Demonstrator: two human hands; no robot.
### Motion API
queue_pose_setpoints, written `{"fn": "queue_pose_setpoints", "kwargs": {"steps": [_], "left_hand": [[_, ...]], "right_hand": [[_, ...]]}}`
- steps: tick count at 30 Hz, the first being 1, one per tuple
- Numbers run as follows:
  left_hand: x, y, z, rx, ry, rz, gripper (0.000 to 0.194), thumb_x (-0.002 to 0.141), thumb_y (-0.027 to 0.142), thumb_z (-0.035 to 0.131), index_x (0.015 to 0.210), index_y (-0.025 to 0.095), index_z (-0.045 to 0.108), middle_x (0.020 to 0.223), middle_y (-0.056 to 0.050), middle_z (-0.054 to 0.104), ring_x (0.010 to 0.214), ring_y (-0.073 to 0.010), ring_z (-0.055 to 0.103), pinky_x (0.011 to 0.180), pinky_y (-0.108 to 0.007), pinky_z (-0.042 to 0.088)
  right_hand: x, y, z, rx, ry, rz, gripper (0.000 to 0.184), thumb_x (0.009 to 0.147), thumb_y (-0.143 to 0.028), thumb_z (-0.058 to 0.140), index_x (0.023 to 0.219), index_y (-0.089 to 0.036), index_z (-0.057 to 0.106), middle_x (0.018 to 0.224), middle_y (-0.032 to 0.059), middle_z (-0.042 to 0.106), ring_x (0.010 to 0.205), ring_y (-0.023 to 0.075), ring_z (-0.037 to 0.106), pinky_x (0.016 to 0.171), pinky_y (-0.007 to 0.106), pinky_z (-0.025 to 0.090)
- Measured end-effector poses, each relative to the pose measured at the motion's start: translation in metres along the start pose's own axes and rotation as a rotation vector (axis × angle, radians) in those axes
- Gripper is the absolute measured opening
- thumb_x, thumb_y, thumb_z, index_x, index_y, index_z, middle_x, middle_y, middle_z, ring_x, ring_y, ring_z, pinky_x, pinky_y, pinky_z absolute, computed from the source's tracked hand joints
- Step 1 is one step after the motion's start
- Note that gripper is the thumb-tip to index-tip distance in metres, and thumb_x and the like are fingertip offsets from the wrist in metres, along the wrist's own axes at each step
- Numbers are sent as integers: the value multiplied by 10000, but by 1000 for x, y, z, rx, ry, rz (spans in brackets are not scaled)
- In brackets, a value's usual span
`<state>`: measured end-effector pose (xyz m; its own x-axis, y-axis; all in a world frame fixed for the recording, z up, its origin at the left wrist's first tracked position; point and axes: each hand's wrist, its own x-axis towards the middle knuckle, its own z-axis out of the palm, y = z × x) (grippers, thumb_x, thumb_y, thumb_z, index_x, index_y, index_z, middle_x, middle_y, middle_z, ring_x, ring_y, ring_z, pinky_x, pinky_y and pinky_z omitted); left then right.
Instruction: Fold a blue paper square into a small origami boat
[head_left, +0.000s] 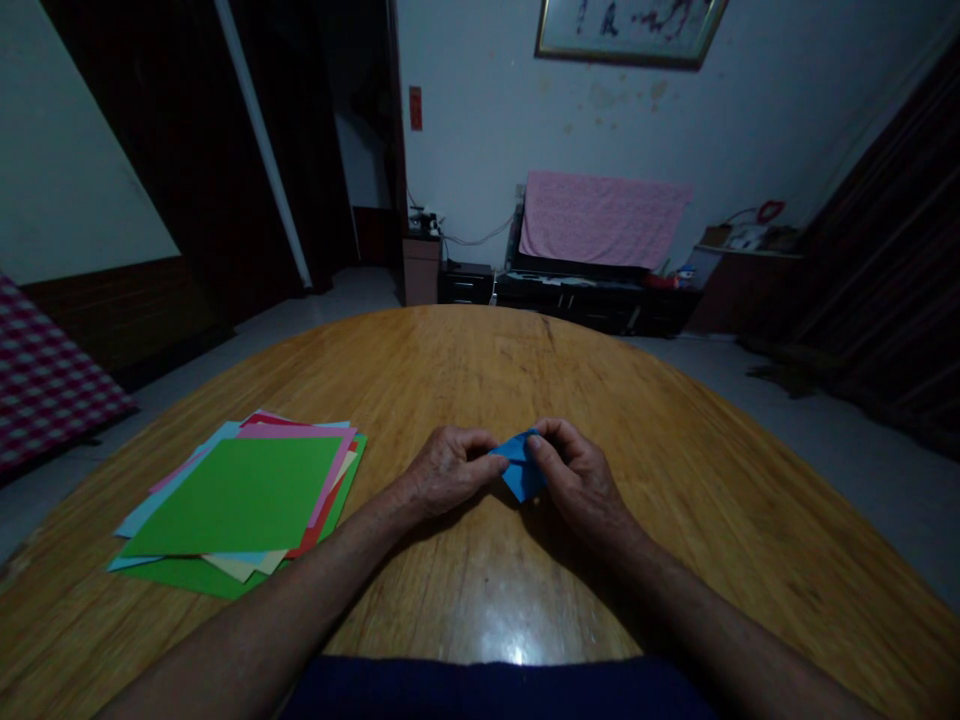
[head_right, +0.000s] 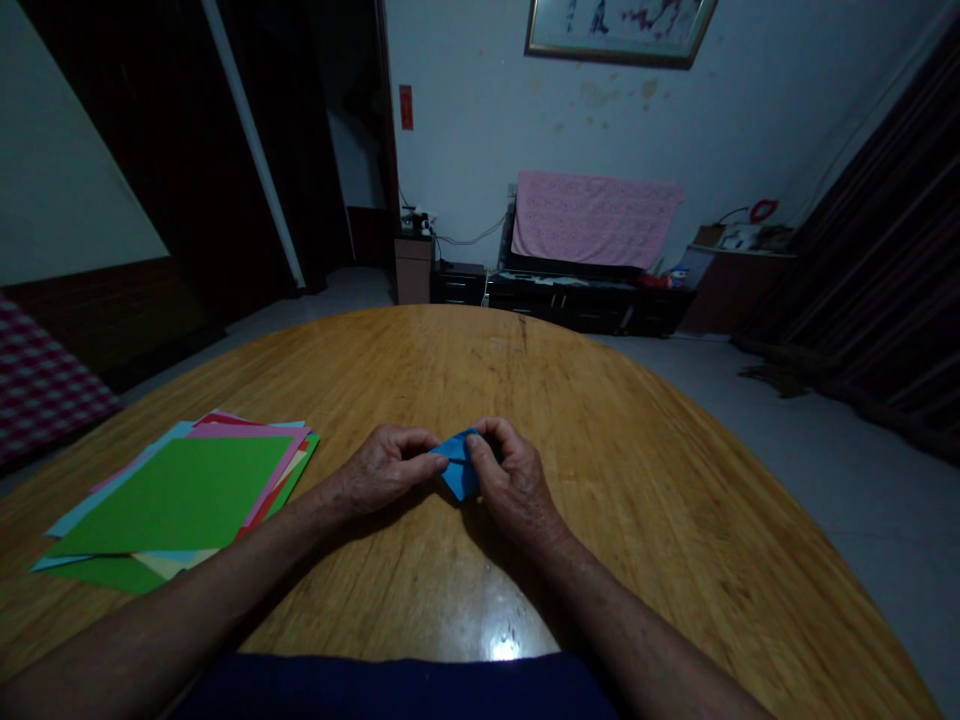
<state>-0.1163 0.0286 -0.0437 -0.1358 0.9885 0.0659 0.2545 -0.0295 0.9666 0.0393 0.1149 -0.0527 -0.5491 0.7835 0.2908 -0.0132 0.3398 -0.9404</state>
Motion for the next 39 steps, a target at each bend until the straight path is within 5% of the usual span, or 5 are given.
{"fn": "queue_pose_setpoints", "kwargs": {"steps": [7, 17, 29, 33, 39], "left_hand": [[2, 3, 3, -78, 47, 39, 193, 754, 314, 602, 692, 132, 617, 575, 17, 517, 492, -66, 425, 471, -196, 295], [5, 2, 10, -362, 123, -141, 181, 693, 306, 665, 692, 138, 598, 525, 25, 510, 421, -59, 405, 429, -206, 257], [4, 0, -7, -481, -115, -182, 279, 682, 265, 679, 915, 116, 710, 667, -30, 593, 563, -81, 484, 559, -230, 347], [4, 5, -10, -366, -8, -211, 295, 686, 262, 691, 960, 152, 697, 691, -17, 594, 578, -81, 494, 567, -227, 367], [3, 9, -1, -276, 59, -108, 200, 667, 297, 710, 758, 122, 680, 668, -21, 595, 596, -100, 512, 579, -239, 398]], "right_hand": [[-1, -2, 0, 20, 22, -44, 155, 856, -371, 552, 880, -220, 525, 738, -27, 491, 634, 109, 455, 568, 240, 398], [-1, -4, 1, 9, 48, -83, 149, 854, -365, 558, 878, -221, 528, 731, -27, 489, 625, 110, 452, 558, 244, 393], [3, 0, -3, 34, 66, -37, 168, 823, -369, 586, 842, -208, 541, 699, -27, 494, 601, 111, 446, 543, 241, 392], [1, -1, -2, 1, 46, -45, 159, 822, -366, 583, 850, -212, 554, 725, -16, 517, 630, 120, 470, 557, 248, 405], [-1, -3, 4, -47, -54, -38, 141, 792, -352, 613, 832, -216, 627, 754, 14, 581, 687, 148, 526, 605, 282, 439]]}}
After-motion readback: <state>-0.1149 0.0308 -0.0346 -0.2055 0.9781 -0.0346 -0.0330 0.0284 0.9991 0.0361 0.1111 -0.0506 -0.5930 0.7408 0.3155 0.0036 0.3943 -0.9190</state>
